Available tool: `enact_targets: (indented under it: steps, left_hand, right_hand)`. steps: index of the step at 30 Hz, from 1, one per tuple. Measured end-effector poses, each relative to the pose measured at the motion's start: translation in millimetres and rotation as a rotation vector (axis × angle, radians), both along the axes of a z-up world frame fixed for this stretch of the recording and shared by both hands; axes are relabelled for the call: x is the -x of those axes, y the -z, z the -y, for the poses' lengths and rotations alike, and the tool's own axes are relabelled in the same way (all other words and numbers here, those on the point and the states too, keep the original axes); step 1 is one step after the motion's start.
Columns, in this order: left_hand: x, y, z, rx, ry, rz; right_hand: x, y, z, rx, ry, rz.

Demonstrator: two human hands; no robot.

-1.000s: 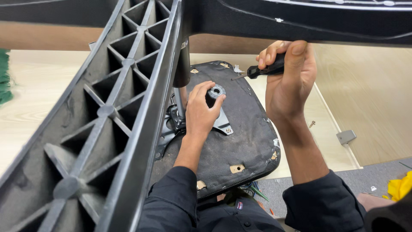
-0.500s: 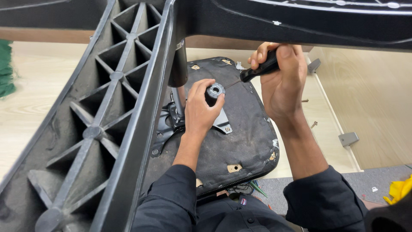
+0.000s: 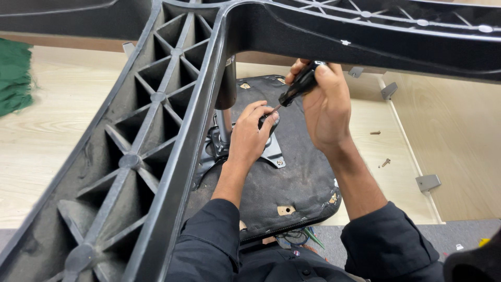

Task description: The person uses a screwdriver to tighten screws on the base of an inverted office chair, securing the central column to the seat plate. The person works on multiple fasteners around the base while the chair remains upside down on a work surface.

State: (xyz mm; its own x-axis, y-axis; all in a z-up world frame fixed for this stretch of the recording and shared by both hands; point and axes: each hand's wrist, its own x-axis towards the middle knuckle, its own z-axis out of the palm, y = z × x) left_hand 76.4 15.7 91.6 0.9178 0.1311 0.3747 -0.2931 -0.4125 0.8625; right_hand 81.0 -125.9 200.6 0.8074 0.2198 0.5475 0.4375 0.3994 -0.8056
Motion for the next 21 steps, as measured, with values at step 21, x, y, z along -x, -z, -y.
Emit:
enact_targets:
  steps: [21]
  left_hand:
    - [10, 13, 32, 0.060, -0.075, 0.127]
  right_hand:
    - [7, 16, 23, 0.130, 0.005, 0.093]
